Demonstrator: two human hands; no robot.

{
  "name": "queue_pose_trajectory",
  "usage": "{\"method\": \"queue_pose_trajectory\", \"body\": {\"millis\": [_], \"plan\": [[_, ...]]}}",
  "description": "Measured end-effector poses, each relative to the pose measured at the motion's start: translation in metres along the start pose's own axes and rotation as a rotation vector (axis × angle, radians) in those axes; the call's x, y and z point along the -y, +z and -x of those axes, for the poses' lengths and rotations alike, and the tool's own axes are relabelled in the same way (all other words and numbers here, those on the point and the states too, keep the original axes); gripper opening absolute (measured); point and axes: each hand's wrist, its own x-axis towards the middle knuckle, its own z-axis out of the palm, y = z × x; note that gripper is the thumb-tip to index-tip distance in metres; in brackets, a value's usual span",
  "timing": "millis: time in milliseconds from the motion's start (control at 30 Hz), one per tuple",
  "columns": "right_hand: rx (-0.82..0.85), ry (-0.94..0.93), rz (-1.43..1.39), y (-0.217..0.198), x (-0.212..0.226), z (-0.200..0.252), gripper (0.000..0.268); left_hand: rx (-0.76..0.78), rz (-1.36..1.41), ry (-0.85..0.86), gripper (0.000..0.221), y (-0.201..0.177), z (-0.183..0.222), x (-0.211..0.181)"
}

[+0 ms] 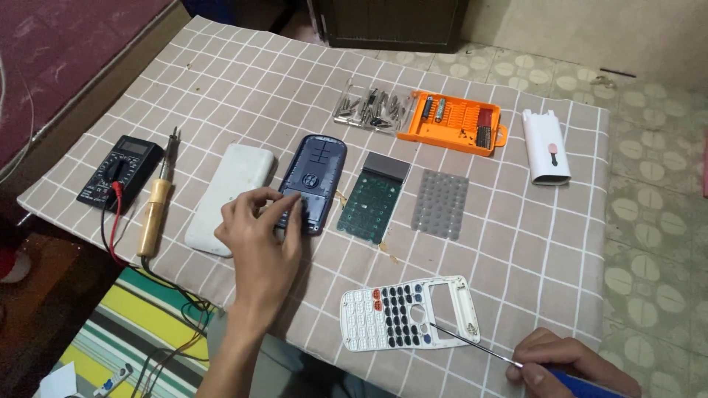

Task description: A person is soldering electronic components on a circuit board and using a screwdriver to disassemble or adjust the device casing.

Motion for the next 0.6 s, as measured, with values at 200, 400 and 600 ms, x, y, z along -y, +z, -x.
{"method": "queue_pose_trajectory", "body": {"millis": [200, 400, 600], "plan": [[-0.159, -0.287, 0.007, 0.039, 0.067, -0.005, 0.02, 0.013, 0.191, 0.129, 0.026, -0.024, 0.031, -0.038], [-0.311, -0.599, -0.107, 0.057, 0.1, 0.001, 0.004, 0.293, 0.38, 0.385, 0.032, -0.026, 0.082, -0.07], [-0.258, -0.629, -0.082, 0.055, 0.102, -0.001, 0.002, 0.353, 0.396, 0.464, 0.026, -0.019, 0.09, -0.085]]}}
